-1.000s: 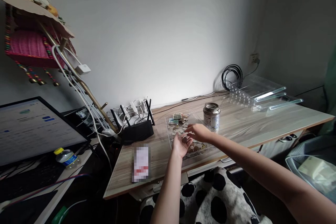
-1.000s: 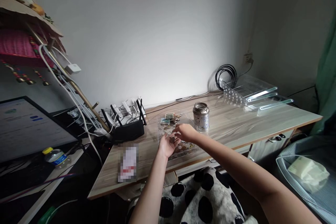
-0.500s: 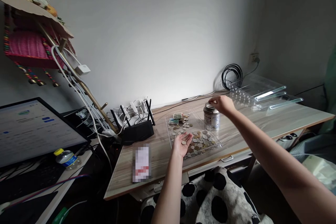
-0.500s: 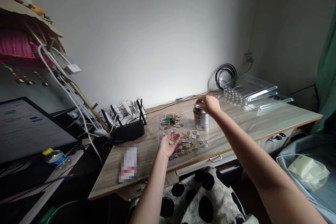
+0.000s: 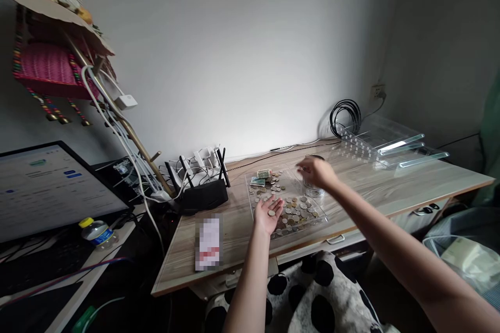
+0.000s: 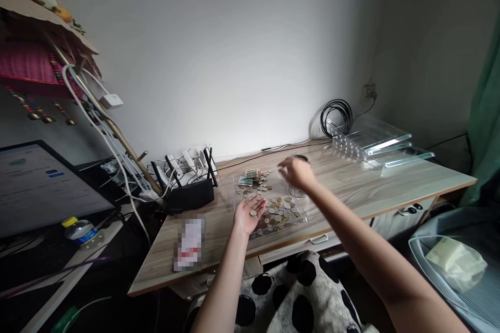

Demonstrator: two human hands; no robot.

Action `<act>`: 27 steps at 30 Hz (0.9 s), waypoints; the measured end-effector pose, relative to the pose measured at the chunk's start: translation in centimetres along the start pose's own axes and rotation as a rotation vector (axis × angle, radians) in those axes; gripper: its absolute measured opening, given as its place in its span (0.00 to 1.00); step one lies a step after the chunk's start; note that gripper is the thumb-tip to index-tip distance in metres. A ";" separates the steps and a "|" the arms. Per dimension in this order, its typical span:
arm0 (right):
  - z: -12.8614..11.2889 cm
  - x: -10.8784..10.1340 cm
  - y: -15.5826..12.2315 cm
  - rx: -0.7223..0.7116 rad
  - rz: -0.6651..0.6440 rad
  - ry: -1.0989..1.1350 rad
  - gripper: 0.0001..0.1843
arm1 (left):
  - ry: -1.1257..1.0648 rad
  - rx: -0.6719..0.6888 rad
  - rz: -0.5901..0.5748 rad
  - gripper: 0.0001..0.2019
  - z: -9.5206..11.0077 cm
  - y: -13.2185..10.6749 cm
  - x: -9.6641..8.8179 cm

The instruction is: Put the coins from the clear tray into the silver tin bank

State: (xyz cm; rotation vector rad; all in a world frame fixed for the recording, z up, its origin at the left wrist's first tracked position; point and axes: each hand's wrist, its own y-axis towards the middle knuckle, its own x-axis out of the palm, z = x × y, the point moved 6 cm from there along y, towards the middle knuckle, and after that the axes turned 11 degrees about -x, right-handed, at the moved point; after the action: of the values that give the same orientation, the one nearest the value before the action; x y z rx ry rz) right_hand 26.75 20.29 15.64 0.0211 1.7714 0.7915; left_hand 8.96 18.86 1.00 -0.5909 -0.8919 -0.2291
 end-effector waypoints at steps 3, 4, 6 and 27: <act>-7.4 4.8 -2.8 -0.255 -0.174 0.179 0.16 | 0.030 -0.001 -0.023 0.27 0.1 -0.1 0.1; -9.0 6.2 -3.5 -0.287 -0.204 0.196 0.15 | 0.044 -0.006 -0.028 0.27 0.1 -0.1 0.2; -10.8 8.3 -4.3 -0.278 -0.235 0.205 0.13 | 0.064 -0.013 -0.032 0.28 0.0 -0.2 0.3; 9.6 -0.7 2.8 -0.016 -0.224 -0.182 0.12 | 0.138 0.005 0.049 0.23 0.0 0.2 -0.1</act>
State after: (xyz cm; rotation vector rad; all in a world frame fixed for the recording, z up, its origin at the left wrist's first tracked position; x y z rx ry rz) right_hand 34.19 26.92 16.43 -0.1107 1.5633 0.6207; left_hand 8.96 18.98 0.85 -0.5845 -0.7441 -0.2208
